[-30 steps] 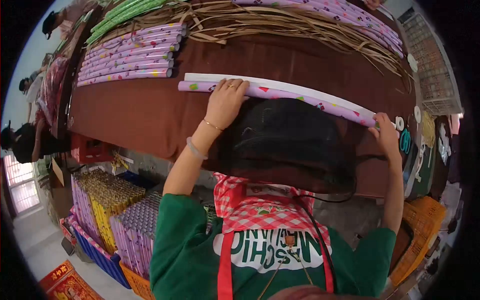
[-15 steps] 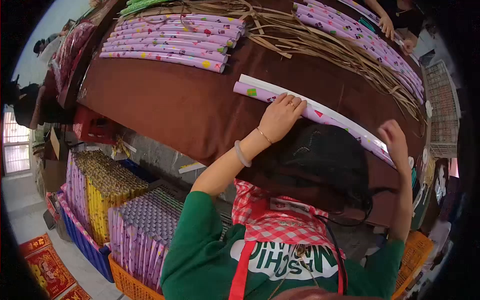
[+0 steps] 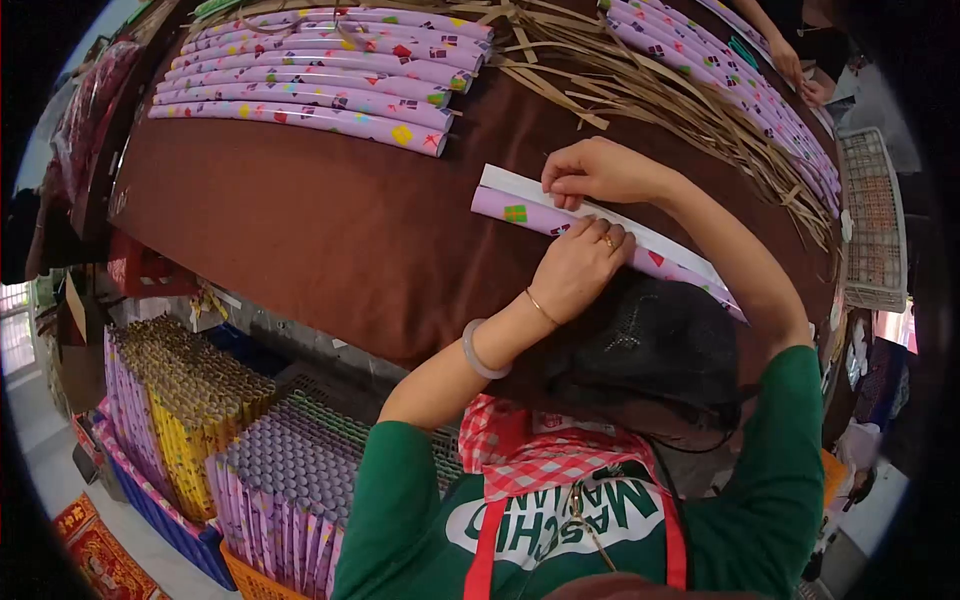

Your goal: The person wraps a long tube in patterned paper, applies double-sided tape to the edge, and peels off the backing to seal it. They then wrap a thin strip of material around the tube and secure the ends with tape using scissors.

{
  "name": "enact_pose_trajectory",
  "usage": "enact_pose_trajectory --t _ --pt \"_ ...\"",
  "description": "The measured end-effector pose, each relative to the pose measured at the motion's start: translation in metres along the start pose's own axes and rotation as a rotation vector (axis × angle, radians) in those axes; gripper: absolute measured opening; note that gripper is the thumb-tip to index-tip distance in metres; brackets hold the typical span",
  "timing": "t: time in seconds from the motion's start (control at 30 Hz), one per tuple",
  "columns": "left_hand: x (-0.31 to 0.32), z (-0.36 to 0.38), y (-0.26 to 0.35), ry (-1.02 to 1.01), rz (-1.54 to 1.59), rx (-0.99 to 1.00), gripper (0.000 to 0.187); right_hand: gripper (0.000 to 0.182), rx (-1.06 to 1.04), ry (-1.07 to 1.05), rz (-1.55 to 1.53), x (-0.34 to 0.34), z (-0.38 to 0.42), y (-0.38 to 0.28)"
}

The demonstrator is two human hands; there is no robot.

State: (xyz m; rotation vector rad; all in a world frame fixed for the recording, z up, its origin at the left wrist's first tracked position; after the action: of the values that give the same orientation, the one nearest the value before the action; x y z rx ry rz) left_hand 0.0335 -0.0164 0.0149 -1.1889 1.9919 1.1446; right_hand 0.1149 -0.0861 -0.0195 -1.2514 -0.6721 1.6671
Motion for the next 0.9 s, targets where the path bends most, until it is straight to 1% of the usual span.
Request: enact_pose_trajectory --t 0.07,0.1,0.17,0.23,0.3,0.33,0.4,0.43,0.5,0.53,0.57,0.6,0.63,0.7,0.73,0.77,0.8,0.83,0.87,0.9 --pt "-0.002 0.000 0.000 0.035 -0.002 0.006 0.030 0.012 -0.056 -0.013 0.026 0.007 -0.018 -0.014" --pt "-0.004 0.000 0.001 0.071 -0.011 0.020 0.029 0.012 -0.099 -0.036 0.099 0.011 -0.028 -0.023" --pt "-0.006 0.002 0.000 0.101 -0.006 0.022 0.029 0.012 -0.111 -0.050 0.106 0.016 -0.047 -0.036" --pt "-0.009 0.001 0.002 0.134 -0.004 0.029 0.029 0.013 -0.070 -0.051 0.091 0.020 -0.064 -0.036" --pt "-0.007 0.001 0.002 0.097 -0.013 0.026 0.031 0.013 -0.247 0.045 -0.004 0.015 -0.073 -0.057" --pt "-0.008 0.000 0.002 0.094 -0.014 0.033 0.031 0.014 -0.345 0.133 0.026 0.007 -0.069 -0.069" --pt "-0.004 0.001 0.003 0.027 -0.060 0.038 0.032 0.015 -0.311 0.320 -0.115 -0.015 -0.057 -0.064" --pt "-0.002 0.001 0.002 0.025 -0.061 0.042 0.032 0.015 -0.291 0.430 -0.166 -0.027 -0.043 -0.059" --pt "-0.005 0.002 0.002 0.081 -0.084 0.053 0.032 0.015 -0.163 0.531 0.050 -0.040 0.002 -0.048" --pt "-0.008 0.002 0.003 0.080 -0.086 0.057 0.032 0.016 -0.109 0.524 0.100 -0.038 0.023 -0.038" --pt "-0.017 0.001 0.002 0.121 -0.002 0.042 0.030 0.016 -0.056 0.516 0.150 -0.036 0.045 -0.029" --pt "-0.027 -0.001 0.000 0.161 0.081 0.026 0.028 0.017 -0.033 0.490 0.192 -0.031 0.066 -0.020" --pt "-0.035 -0.002 -0.002 0.162 0.077 0.030 0.028 0.018 -0.011 0.464 0.234 -0.024 0.084 -0.011" --pt "-0.068 -0.002 -0.009 0.277 0.206 0.029 0.012 0.021 0.074 0.481 0.111 -0.015 0.114 0.008" --pt "-0.086 0.003 -0.036 0.372 0.219 -0.160 0.007 0.027 -0.031 0.517 0.243 -0.013 0.124 0.009" --pt "-0.110 0.007 -0.060 0.431 0.173 -0.307 0.005 0.027 -0.025 0.518 0.237 -0.009 0.129 0.009" --pt "-0.122 0.018 -0.097 0.473 0.195 -0.541 0.008 0.028 -0.009 0.547 0.286 -0.007 0.134 0.007" --pt "-0.132 0.023 -0.115 0.471 -0.039 -0.540 0.013 0.029 0.008 0.576 0.339 -0.006 0.139 0.005" --pt "-0.120 0.031 -0.143 0.315 -0.112 -0.665 0.020 0.029 0.018 0.581 0.340 -0.002 0.142 0.006" --pt "-0.106 0.035 -0.166 0.187 0.043 -0.780 0.023 0.030 -0.019 0.599 0.401 0.002 0.143 0.002"
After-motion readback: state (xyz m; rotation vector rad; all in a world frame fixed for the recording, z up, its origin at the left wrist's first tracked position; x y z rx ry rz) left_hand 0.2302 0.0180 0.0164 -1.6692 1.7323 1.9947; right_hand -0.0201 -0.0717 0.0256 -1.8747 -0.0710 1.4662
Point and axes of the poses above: each hand's wrist, its own z-axis away from the middle knuckle, its own x-axis out of the palm, y = z × x, the point moved 10 cm from there along -z, towards the middle knuckle, and after that the axes turned 5 degrees about y, right-handed, at the moved point
